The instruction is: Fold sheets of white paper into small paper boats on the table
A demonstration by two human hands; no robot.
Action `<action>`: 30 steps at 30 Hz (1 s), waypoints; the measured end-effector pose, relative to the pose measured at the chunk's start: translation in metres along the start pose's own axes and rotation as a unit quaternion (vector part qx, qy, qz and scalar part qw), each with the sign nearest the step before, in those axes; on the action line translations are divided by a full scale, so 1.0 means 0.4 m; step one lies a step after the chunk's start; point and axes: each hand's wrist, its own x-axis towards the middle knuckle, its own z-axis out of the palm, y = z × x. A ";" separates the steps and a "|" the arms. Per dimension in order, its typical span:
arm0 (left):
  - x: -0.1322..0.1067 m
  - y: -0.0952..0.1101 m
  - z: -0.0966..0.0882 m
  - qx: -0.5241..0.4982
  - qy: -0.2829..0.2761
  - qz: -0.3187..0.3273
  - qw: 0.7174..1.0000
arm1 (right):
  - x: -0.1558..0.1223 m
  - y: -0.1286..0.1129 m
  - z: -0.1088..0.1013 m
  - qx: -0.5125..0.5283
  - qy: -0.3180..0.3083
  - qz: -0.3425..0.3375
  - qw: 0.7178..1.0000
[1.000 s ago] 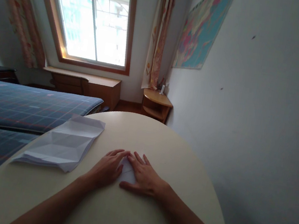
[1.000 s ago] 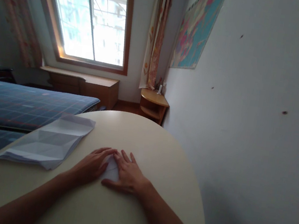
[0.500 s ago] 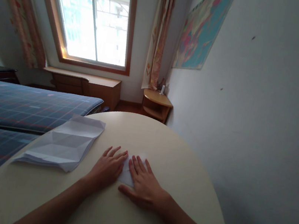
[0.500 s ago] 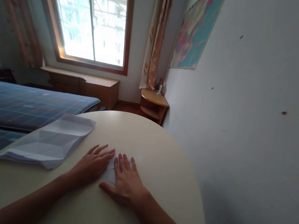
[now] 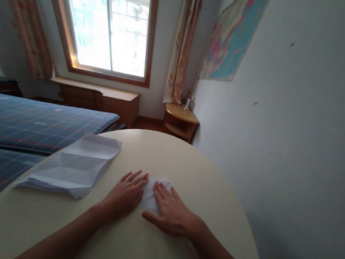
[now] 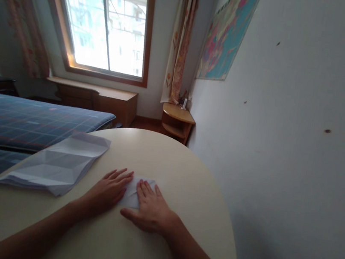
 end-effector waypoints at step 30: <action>-0.008 -0.003 -0.020 -0.041 0.008 0.034 0.999 | 0.082 0.148 -0.004 0.196 0.284 0.049 0.937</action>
